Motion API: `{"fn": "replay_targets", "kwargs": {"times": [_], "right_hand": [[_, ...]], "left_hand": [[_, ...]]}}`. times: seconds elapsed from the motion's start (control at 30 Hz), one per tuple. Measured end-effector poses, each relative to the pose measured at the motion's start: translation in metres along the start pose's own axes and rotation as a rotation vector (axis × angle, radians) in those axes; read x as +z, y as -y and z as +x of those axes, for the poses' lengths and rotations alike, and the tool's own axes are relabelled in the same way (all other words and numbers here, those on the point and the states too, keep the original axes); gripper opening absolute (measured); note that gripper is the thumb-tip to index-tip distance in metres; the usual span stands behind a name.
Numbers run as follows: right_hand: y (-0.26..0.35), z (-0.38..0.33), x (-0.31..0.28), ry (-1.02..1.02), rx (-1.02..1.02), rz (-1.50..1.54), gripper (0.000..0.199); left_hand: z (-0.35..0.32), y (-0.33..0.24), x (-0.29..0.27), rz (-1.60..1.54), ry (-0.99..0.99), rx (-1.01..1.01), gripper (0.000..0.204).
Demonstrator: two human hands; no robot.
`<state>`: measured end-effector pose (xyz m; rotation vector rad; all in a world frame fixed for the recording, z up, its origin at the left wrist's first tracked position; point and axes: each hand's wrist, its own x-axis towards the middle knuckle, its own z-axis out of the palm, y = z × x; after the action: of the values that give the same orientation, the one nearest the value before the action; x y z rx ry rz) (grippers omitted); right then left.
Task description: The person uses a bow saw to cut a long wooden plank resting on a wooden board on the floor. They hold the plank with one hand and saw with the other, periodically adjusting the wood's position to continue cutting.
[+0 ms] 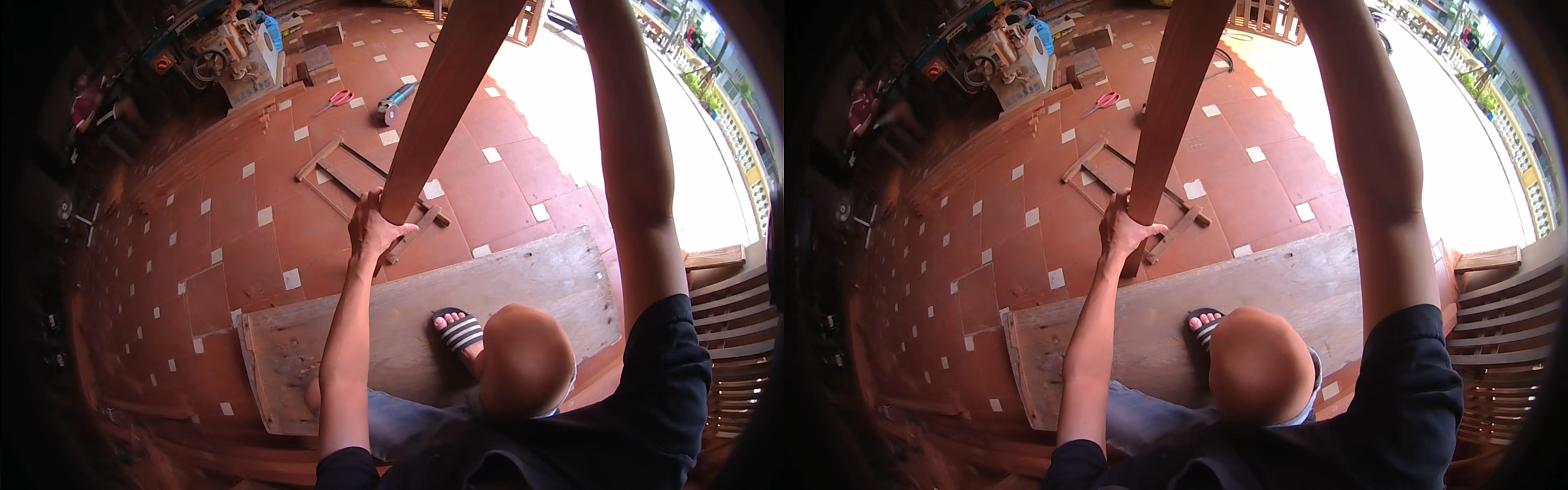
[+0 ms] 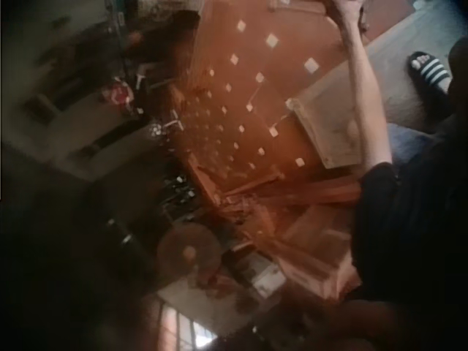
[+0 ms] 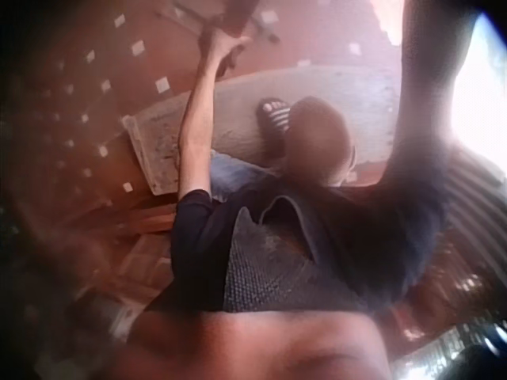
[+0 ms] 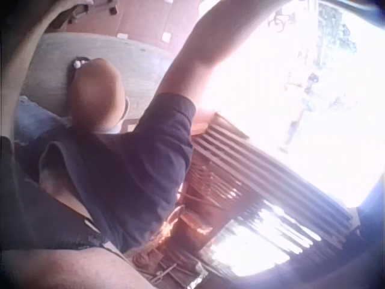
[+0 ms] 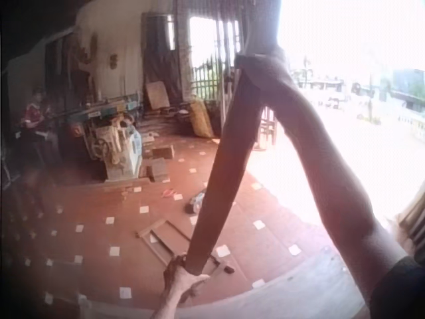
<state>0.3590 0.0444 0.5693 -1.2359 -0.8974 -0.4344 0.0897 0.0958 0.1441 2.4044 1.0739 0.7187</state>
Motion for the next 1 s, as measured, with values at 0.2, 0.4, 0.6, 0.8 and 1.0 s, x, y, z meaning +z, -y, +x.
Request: {"fn": "replay_targets", "kwargs": {"times": [0.2,0.4,0.6,0.8,1.0], "right_hand": [[0.108,-0.034,0.100,0.093,-0.084,-0.021,0.096],[0.147,-0.073,0.145,0.188,-0.321,0.302,0.051],[0.007,-0.283,0.130,0.818,-0.080,0.520,0.069],[-0.221,-0.547,0.055,1.296,0.188,0.004,0.104],[-0.222,-0.637,0.094,1.500,0.271,-0.184,0.082]], "left_hand": [[0.044,0.026,-0.089,-0.561,-0.112,0.215,0.128],[0.107,-0.112,-0.283,-0.564,-0.533,0.456,0.078],[0.093,-0.026,-0.343,-0.448,-0.929,0.113,0.069],[0.074,0.035,-0.363,-0.580,-1.127,-0.036,0.064],[-0.007,0.123,-0.423,-0.707,-1.088,-0.251,0.065]]}}
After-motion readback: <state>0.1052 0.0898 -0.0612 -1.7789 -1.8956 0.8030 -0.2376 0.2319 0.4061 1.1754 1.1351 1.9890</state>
